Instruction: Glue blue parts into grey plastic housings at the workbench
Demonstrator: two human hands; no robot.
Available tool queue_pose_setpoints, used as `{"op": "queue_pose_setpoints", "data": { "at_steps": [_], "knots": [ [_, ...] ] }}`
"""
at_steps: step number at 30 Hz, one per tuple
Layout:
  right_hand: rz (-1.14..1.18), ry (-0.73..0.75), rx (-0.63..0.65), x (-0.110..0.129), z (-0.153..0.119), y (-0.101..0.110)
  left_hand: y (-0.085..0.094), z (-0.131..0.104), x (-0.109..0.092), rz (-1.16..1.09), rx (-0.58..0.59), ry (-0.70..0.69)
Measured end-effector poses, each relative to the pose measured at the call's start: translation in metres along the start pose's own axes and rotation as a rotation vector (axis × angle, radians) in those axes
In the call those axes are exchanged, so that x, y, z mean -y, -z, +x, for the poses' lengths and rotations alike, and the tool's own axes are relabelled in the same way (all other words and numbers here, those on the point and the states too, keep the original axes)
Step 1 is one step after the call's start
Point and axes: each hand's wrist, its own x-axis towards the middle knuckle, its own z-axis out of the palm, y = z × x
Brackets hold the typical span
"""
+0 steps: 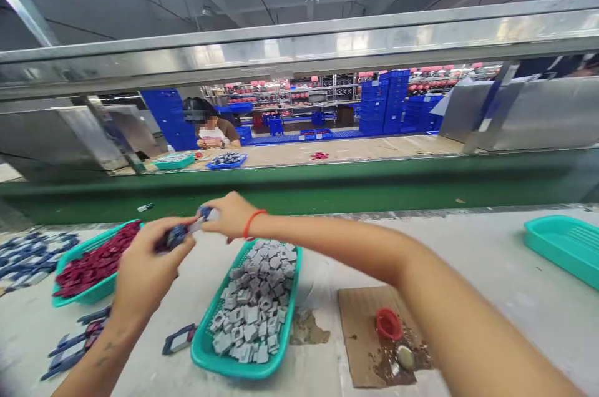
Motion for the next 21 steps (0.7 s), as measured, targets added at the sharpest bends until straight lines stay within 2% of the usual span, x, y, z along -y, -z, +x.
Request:
{"op": "queue_pose_setpoints", "data": {
  "at_steps": [3,5,8,11,13,15,19,21],
  "knots": [
    [-0.020,-0.126,-0.133,-0.047,-0.062,0.064,-0.067,0.014,-0.065,-0.087,0.186,-0.108],
    [-0.042,-0.243,-0.194,-0.089,-0.106,0.089,-0.122,0.010,-0.098,-0.117,0.343,-0.176],
    [-0.096,-0.418,-0.228,-0.159,-0.168,0.095,-0.200,-0.021,-0.129,-0.112,0.565,-0.262],
    [-0.194,-0.531,-0.252,-0.216,-0.211,0.075,-0.253,-0.063,-0.138,-0.067,0.722,-0.302],
    [-0.276,-0.541,-0.265,-0.243,-0.227,0.060,-0.273,-0.086,-0.135,-0.027,0.786,-0.302],
    [-0.349,-0.523,-0.245,-0.259,-0.233,0.051,-0.283,-0.099,-0.129,0.007,0.824,-0.301],
    [-0.436,-0.533,-0.129,-0.268,-0.229,0.052,-0.288,-0.096,-0.118,0.032,0.911,-0.311],
    [-0.466,-0.560,-0.055,-0.266,-0.224,0.056,-0.283,-0.087,-0.117,0.024,0.969,-0.298]
  ]
}}
